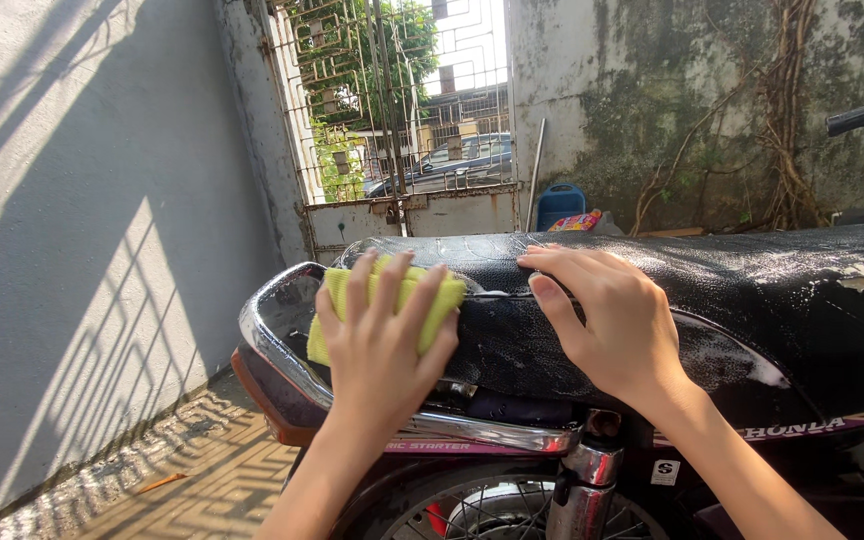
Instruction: The person scrubs the black seat of a motorcycle with a yellow sponge, moving back and forth across the surface to remove dirt and soap. The person uses both hands to apply pressure and wipe the seat thoroughly.
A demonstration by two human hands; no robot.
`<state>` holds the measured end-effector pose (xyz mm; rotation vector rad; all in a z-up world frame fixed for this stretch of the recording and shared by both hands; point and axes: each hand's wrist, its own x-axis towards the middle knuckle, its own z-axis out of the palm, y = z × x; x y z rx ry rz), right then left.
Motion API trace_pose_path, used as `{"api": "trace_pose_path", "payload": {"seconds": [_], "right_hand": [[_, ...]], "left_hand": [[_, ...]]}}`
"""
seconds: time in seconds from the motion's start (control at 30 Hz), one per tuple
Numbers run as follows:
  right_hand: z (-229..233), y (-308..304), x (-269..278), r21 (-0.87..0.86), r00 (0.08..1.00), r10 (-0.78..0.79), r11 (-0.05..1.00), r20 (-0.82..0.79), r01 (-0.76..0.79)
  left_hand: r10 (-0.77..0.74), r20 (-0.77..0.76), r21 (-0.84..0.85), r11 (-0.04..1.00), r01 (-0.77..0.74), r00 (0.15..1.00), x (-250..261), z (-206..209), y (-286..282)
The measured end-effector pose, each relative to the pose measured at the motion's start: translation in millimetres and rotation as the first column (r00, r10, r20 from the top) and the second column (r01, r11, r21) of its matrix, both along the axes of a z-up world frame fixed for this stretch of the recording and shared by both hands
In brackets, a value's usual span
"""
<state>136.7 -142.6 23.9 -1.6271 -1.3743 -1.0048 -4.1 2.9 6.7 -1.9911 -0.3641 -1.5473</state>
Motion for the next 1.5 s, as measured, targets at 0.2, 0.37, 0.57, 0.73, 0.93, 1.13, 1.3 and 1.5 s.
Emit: {"api": "trace_pose_path", "payload": {"seconds": [0.2, 0.37, 0.57, 0.73, 0.93, 1.13, 1.3, 1.5], "right_hand": [[-2.2, -0.3, 1.0, 0.043, 0.998, 0.032, 0.998, 0.058, -0.035], [-3.6, 0.1, 6.2, 0.024, 0.996, 0.056, 0.998, 0.063, -0.058], [-7.2, -2.9, 13.7, 0.047, 0.986, 0.069, 0.996, 0.149, -0.077], [-9.5, -13.8, 20.9, 0.02, 0.975, 0.012, 1.0, 0.22, -0.017], [-25.8, -28.1, 54.9, 0.067, 0.914, -0.277, 0.961, 0.297, 0.27], [-30.5, -34.0, 53.7, 0.077, 0.902, -0.263, 0.965, 0.341, 0.252], [-34.0, -45.7, 50.7, 0.077, 0.955, -0.078, 0.995, 0.285, 0.058], [-43.3, -60.6, 59.9, 0.12, 0.941, -0.119, 0.989, 0.316, 0.085]], "left_hand": [[-0.013, 0.185, -0.213, 0.975, 0.053, 0.983, 20.1, -2.6, -13.7], [-0.083, 0.023, 0.045, 0.996, 0.082, 0.996, 20.0, -0.4, -18.9], [-0.062, 0.237, -0.075, 0.994, 0.082, 0.97, 35.9, -0.2, 0.1], [-0.193, 0.049, 0.042, 0.981, 0.191, 0.98, 40.8, -6.9, -38.3], [-0.141, 0.15, 0.022, 0.99, 0.139, 0.979, 37.7, 3.3, -14.7], [-0.22, 0.13, 0.018, 0.975, 0.219, 0.967, 65.9, -13.1, -63.4], [-0.344, 0.003, 0.108, 0.934, 0.341, 0.939, 70.6, -8.2, -81.9], [-0.034, 0.22, -0.026, 0.999, 0.041, 0.975, 70.3, -0.3, -67.8]]}}
